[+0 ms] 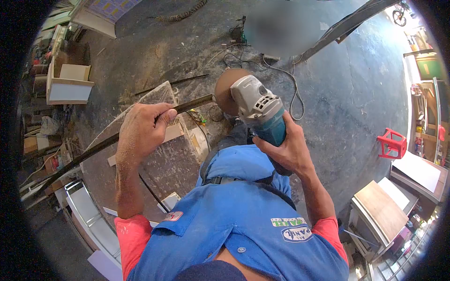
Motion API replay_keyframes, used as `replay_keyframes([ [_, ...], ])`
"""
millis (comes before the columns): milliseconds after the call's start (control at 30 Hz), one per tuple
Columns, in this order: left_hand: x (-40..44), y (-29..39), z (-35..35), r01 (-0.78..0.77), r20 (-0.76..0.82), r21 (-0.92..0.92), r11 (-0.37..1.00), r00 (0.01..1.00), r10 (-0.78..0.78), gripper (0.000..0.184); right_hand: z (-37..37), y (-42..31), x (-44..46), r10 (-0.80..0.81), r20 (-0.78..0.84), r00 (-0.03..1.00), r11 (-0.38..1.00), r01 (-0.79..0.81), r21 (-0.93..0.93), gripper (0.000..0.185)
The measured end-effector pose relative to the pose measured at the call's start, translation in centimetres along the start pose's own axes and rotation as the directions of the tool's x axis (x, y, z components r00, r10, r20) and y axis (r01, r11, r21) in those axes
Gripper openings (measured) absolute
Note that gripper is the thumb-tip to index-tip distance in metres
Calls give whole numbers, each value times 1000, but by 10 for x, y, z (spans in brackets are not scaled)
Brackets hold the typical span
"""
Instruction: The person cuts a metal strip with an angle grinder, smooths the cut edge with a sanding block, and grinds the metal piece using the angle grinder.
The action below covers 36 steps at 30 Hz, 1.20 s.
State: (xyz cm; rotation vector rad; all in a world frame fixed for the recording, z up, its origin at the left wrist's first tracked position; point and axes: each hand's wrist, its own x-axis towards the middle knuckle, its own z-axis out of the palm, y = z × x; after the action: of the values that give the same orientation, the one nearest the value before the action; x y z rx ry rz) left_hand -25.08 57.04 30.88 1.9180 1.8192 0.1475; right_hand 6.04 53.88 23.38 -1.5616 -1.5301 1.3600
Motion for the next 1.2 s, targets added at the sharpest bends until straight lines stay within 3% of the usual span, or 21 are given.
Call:
replay_keyframes([
  [133, -1, 1, -2, 18, 19, 39, 999, 1000, -19, 25, 3, 1, 1, 12, 28, 1000, 1000, -12, 20, 63],
  [200, 1, 3, -4, 1, 30, 37, 999, 1000, -2, 24, 2, 8, 5, -73, 13, 997, 997, 73, -5, 64],
  [533, 1, -2, -3, 40, 61, 21, 999, 997, -41, 24, 2, 12, 7, -48, 22, 999, 998, 48, -28, 66],
  [733, 0, -7, 1, -22, 24, 31, 999, 999, 21, 24, 4, 9, 9, 4, 55, 998, 1000, -4, 9, 68],
  [1033, 5, -18, 0, 9, 59, -63, 998, 998, -5, 24, -3, 21, 12, 64, 96, 993, 994, -72, 87, 72],
  [1200, 6, -16, 0, 57, 68, -105, 993, 996, -50, 25, -5, 22, 14, 126, 199, 972, 969, -164, 187, 75],
])
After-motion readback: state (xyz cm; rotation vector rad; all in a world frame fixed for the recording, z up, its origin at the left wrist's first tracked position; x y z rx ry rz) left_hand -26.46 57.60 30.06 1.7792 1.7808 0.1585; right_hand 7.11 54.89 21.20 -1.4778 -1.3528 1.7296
